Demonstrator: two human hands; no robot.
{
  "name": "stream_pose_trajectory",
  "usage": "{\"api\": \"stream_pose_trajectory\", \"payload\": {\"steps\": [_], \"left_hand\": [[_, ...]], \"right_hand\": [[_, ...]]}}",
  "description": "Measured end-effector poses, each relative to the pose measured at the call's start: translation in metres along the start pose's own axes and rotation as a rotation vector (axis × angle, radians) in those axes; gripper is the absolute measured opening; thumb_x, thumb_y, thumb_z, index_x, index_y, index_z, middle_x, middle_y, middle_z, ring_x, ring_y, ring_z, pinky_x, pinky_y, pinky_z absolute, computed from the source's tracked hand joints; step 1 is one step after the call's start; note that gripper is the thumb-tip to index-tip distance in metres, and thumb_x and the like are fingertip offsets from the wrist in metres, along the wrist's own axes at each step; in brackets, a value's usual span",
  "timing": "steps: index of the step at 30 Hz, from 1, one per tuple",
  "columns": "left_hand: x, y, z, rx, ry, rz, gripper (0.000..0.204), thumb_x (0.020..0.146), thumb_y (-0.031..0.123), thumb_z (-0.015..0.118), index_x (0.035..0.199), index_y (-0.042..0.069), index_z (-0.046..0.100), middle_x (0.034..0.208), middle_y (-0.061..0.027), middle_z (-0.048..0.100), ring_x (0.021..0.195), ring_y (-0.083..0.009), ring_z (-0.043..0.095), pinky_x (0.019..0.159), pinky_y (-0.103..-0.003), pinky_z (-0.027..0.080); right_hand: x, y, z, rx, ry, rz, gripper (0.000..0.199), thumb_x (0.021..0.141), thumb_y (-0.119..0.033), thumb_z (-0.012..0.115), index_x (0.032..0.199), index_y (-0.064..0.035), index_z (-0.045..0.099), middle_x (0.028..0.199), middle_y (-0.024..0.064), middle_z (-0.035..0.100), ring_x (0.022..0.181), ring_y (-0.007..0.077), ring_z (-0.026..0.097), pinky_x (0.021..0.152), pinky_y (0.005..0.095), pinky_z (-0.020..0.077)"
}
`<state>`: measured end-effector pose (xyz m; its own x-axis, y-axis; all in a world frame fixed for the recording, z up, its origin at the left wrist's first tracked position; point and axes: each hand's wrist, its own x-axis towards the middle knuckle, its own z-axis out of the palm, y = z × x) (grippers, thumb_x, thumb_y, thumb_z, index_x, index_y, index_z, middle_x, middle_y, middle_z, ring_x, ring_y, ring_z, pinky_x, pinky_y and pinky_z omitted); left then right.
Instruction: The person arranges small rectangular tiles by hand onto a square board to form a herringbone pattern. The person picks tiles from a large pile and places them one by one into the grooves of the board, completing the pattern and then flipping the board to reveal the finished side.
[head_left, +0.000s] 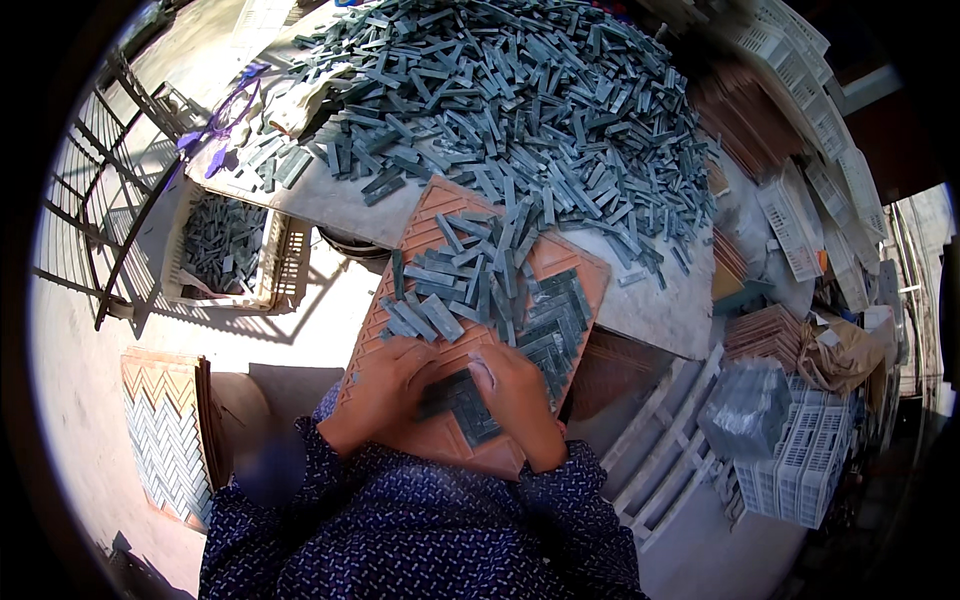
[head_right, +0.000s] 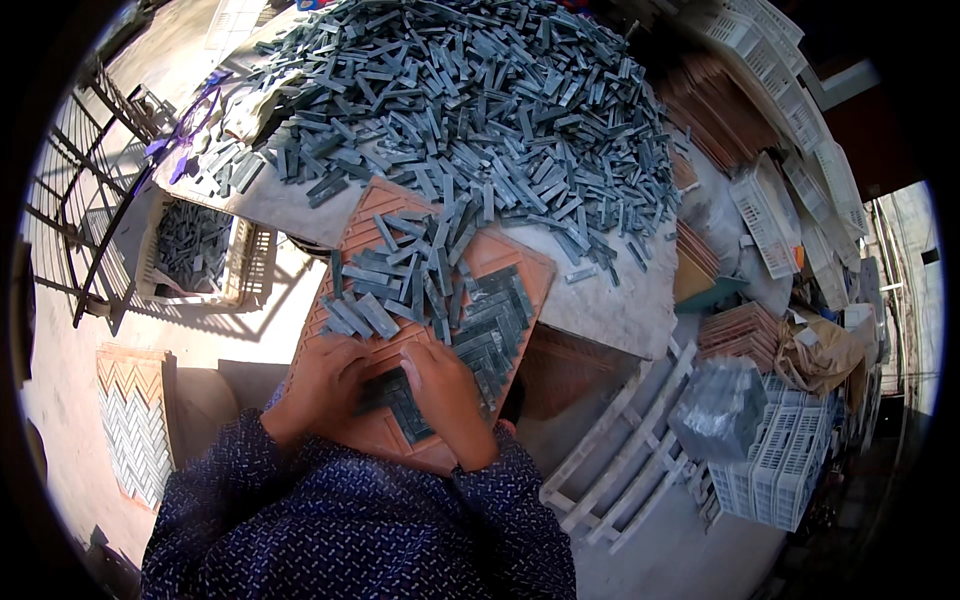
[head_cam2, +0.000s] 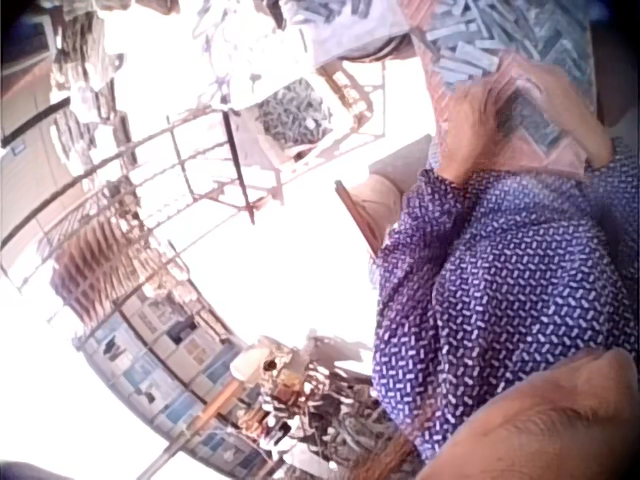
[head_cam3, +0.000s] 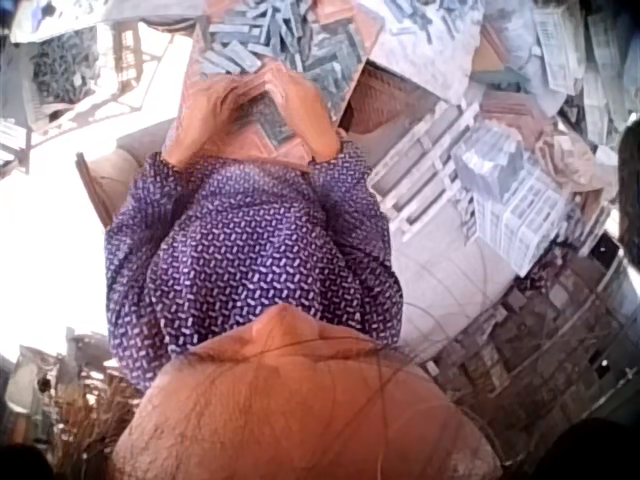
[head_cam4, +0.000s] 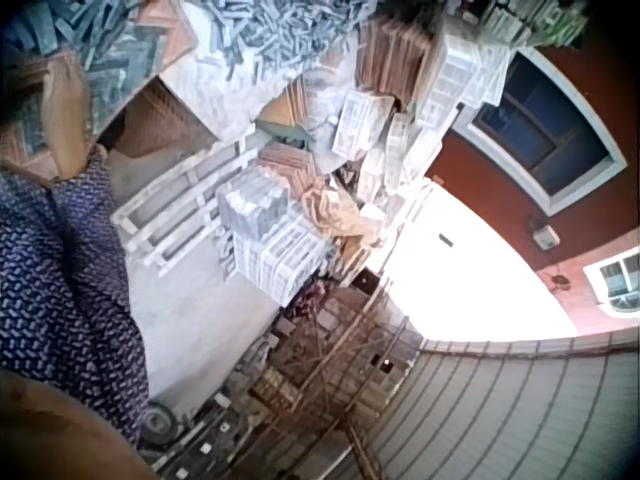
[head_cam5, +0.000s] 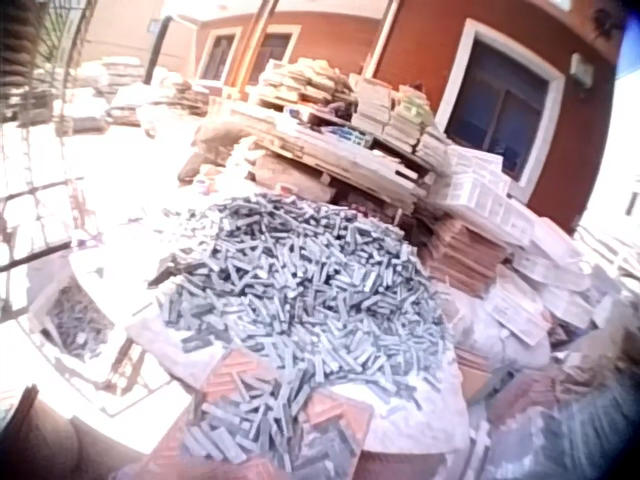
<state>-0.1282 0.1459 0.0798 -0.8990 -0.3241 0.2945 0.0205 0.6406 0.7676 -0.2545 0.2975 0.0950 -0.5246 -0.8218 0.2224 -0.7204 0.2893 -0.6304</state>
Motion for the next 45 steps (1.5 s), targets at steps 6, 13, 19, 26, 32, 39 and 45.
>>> {"api": "stream_pose_trajectory", "payload": {"steps": [6, 13, 19, 26, 32, 39, 45], "left_hand": [[0.010, -0.003, -0.007, 0.035, 0.042, -0.128, 0.009, 0.079, 0.004, 0.062, 0.088, 0.003, 0.062, 0.088, -0.0129, 0.064, 0.082, -0.0336, 0.060, 0.073, -0.039, 0.049], [-0.013, -0.009, -0.001, -0.138, 0.042, -0.250, 0.013, 0.083, 0.008, 0.062, 0.094, 0.001, 0.064, 0.089, -0.0111, 0.066, 0.083, -0.0249, 0.063, 0.073, -0.034, 0.049], [0.002, 0.008, 0.008, -1.267, -0.133, -0.704, 0.027, 0.091, 0.011, 0.059, 0.114, -0.003, 0.059, 0.095, -0.0040, 0.064, 0.083, -0.0099, 0.058, 0.072, -0.024, 0.047], [-0.006, 0.001, 0.025, -1.179, -0.173, -0.778, 0.022, 0.090, 0.011, 0.061, 0.109, -0.001, 0.060, 0.092, -0.0013, 0.062, 0.078, -0.0069, 0.055, 0.069, -0.021, 0.045], [0.000, 0.004, 0.024, -1.019, -0.073, -0.773, 0.017, 0.090, 0.008, 0.059, 0.105, 0.000, 0.062, 0.090, -0.0019, 0.063, 0.075, -0.0078, 0.055, 0.068, -0.021, 0.046], [0.001, -0.005, 0.007, -0.992, 0.058, -0.714, 0.021, 0.090, 0.011, 0.060, 0.106, -0.002, 0.062, 0.090, -0.0033, 0.065, 0.069, -0.0073, 0.056, 0.063, -0.021, 0.046], [-0.001, -0.003, 0.007, -0.990, 0.056, -0.712, 0.020, 0.090, 0.011, 0.060, 0.105, -0.002, 0.062, 0.089, -0.0034, 0.066, 0.069, -0.0071, 0.057, 0.063, -0.020, 0.046]], "right_hand": [[0.030, -0.003, 0.033, -0.173, 0.100, 0.003, 0.027, 0.072, -0.008, 0.072, 0.094, -0.0033, 0.057, 0.081, 0.0152, 0.061, 0.075, 0.0342, 0.061, 0.063, 0.0428, 0.0486], [0.010, -0.001, 0.018, 0.521, -0.104, 0.443, 0.031, 0.078, -0.010, 0.068, 0.104, 0.0005, 0.056, 0.084, 0.0105, 0.064, 0.073, 0.0197, 0.061, 0.061, 0.0293, 0.0491], [-0.028, 0.025, 0.000, 1.751, -0.423, 0.739, 0.035, 0.085, -0.018, 0.065, 0.109, 0.0044, 0.055, 0.092, 0.0074, 0.060, 0.078, 0.0137, 0.056, 0.070, 0.0241, 0.0457], [-0.043, 0.018, 0.001, 1.246, -0.299, 0.764, 0.027, 0.088, -0.014, 0.064, 0.104, 0.0071, 0.061, 0.095, 0.0083, 0.062, 0.081, 0.0118, 0.057, 0.072, 0.0243, 0.0461], [-0.037, 0.005, -0.002, 0.610, 0.018, 0.595, 0.019, 0.083, -0.008, 0.068, 0.097, 0.0054, 0.065, 0.084, 0.0086, 0.066, 0.076, 0.0121, 0.061, 0.068, 0.0259, 0.0483], [-0.047, 0.016, -0.004, 0.072, -0.021, 0.310, 0.020, 0.079, -0.006, 0.067, 0.099, 0.0001, 0.066, 0.083, 0.0157, 0.066, 0.068, 0.0245, 0.064, 0.062, 0.0330, 0.0494], [-0.039, 0.006, 0.003, -0.052, -0.011, 0.247, 0.016, 0.077, -0.006, 0.068, 0.091, -0.0004, 0.065, 0.080, 0.0164, 0.063, 0.071, 0.0341, 0.061, 0.063, 0.0397, 0.0482]]}}
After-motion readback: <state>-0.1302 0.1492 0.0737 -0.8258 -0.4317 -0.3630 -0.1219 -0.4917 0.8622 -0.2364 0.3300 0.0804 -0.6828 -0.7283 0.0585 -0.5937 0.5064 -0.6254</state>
